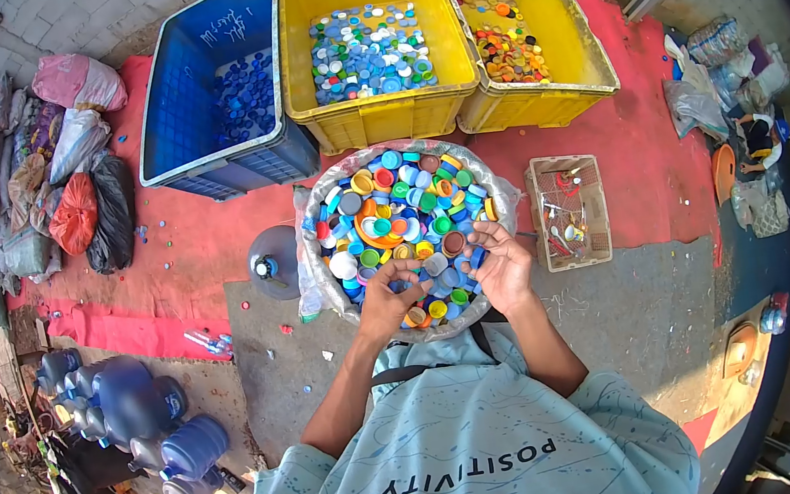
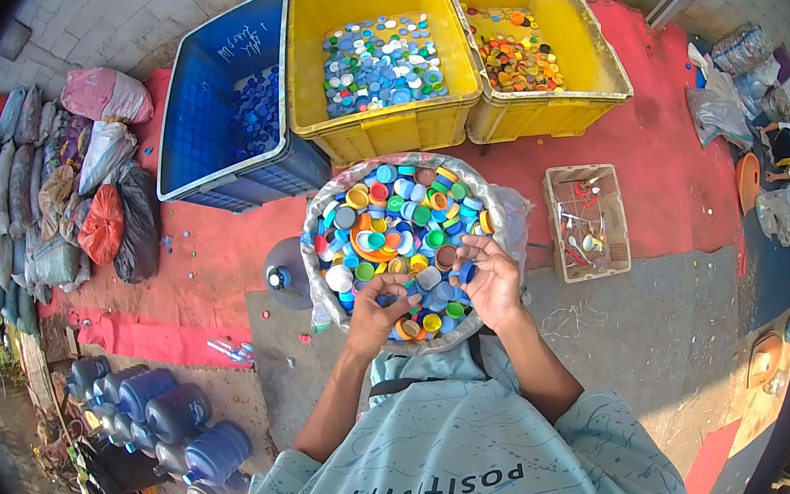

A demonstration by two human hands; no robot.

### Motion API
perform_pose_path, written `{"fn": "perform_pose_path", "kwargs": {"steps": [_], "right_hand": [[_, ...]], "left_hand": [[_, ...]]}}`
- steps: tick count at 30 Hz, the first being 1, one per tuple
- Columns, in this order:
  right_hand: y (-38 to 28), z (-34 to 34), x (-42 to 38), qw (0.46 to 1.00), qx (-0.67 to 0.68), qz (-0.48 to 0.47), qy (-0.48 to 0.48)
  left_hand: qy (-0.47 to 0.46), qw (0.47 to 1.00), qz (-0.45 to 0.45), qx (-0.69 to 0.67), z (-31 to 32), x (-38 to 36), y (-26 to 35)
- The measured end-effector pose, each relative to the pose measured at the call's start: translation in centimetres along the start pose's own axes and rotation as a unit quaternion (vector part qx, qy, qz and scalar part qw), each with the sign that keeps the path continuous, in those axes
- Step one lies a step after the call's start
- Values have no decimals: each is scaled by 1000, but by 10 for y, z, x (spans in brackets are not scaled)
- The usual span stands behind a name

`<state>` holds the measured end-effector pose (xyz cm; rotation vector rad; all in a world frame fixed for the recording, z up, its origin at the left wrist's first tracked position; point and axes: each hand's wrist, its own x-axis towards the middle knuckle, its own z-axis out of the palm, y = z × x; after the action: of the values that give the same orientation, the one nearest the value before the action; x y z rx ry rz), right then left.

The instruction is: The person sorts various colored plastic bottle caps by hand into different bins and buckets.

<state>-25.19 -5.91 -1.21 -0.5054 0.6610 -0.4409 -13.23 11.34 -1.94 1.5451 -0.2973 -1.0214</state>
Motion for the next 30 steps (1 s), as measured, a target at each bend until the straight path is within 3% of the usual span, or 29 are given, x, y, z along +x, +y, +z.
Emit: {"fn": "perform_pose_path", "kwargs": {"steps": [2,4,6,9,14,18,21,24,30], "right_hand": [[4,-6,11,999,-27,24,21],[7,0,22,952,-302,-51,17],[3,19,34,824,-553,-126,6],[1,35,55,619,-697,-349,-97],[4,56,87,506,-811,-245,-163],[-2,75,93,443,-862,-149,-198],[3,72,101,408,-877,-145,-209],[6,71,105,427,-873,-134,-197],[9,74,100,443,-869,-132,-179]], "left_hand": [[1,982,-68,-177,-4,-4,8],[3,945,-70,-319,-8,-6,10],[39,913,-83,-398,-6,-10,23],[-1,869,-63,-492,-16,-8,12],[-9,791,-55,-609,-25,-11,2],[34,756,-50,-651,-26,-12,-1],[47,735,-46,-675,-27,-12,-6],[37,708,-43,-704,-26,-11,-9],[4,734,-42,-678,-23,-12,-8]]}}
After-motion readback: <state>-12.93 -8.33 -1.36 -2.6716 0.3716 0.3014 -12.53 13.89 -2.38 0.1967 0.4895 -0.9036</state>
